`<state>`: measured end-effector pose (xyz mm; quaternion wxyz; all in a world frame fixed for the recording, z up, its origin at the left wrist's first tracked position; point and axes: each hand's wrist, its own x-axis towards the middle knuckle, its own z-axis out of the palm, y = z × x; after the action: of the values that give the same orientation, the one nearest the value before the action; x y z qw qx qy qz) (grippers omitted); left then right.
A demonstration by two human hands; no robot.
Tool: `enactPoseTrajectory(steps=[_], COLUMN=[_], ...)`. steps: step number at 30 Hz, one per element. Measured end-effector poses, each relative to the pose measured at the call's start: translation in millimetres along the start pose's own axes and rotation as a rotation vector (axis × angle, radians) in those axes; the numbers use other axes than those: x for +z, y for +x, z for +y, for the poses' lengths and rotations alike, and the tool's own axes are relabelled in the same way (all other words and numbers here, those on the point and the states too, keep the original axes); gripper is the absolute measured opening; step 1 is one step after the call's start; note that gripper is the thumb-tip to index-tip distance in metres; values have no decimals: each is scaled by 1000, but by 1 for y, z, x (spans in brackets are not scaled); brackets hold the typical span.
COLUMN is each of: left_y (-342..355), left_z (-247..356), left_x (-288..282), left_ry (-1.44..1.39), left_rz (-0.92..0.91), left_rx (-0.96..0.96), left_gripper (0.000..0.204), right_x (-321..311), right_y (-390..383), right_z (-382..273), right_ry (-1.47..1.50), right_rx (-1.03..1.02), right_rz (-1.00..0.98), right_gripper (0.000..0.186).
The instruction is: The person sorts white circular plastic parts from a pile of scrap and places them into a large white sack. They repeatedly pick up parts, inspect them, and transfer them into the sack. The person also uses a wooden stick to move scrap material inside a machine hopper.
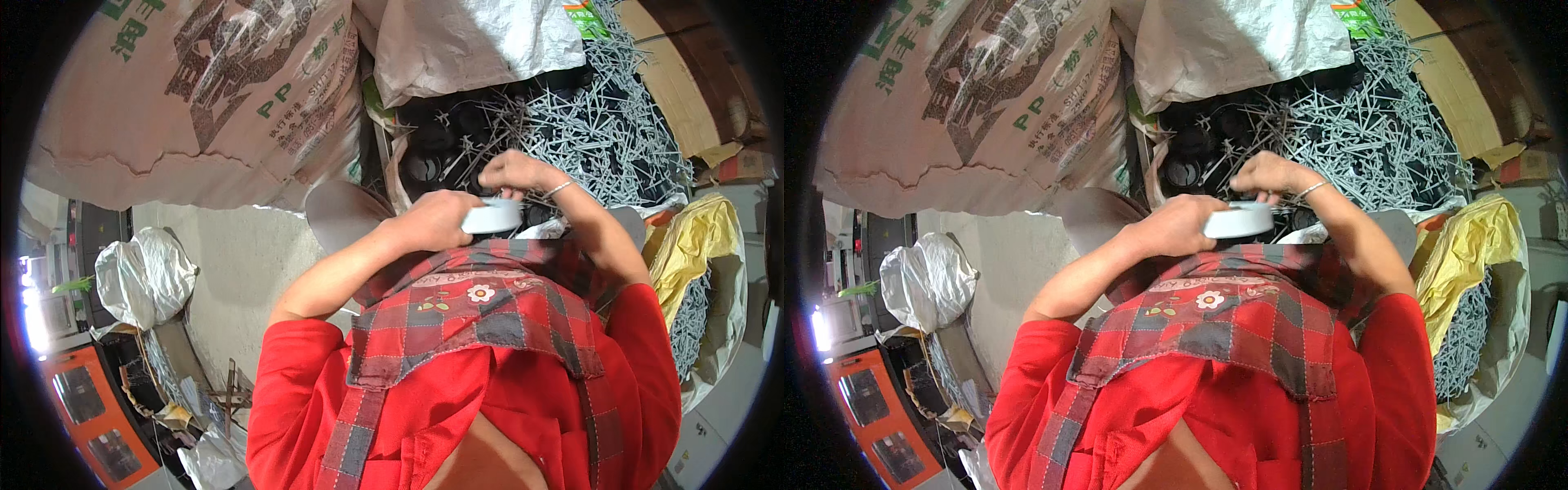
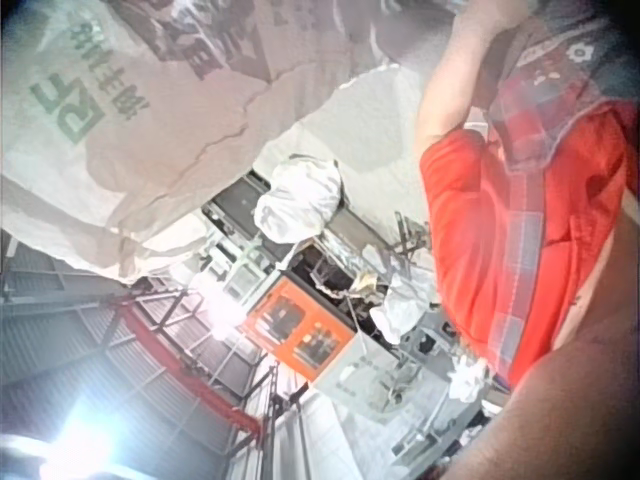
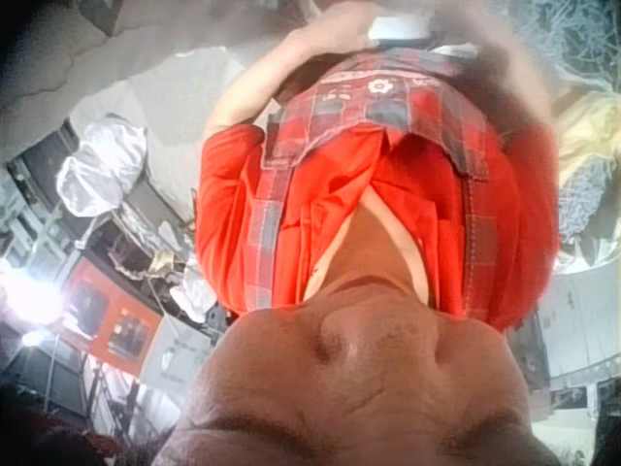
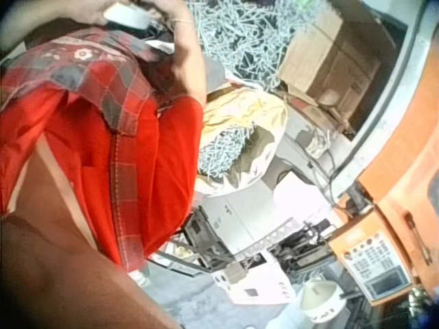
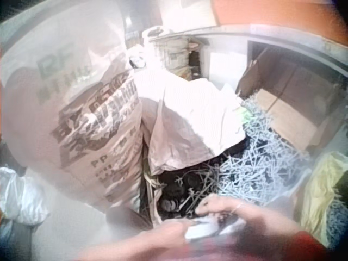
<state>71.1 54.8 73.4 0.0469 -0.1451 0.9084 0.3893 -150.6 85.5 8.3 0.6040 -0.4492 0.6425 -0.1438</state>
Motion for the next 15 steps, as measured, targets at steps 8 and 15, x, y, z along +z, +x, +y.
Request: enactPoseTrajectory(steps=[8,15], left_y=[-16,-21], left_z=[-48,-69], left_x=[14,23], left_ry=[-1023,-1822], left_rz=[702,935], left_rx=[-556,-463], left_gripper=[39,32], right_x=[50,29], right_y=[113,49], right_z=[103,51], right_ry=[-433,-350], right_rx=[-66,-27], right_rz=[696,408], right_gripper=[45,41])
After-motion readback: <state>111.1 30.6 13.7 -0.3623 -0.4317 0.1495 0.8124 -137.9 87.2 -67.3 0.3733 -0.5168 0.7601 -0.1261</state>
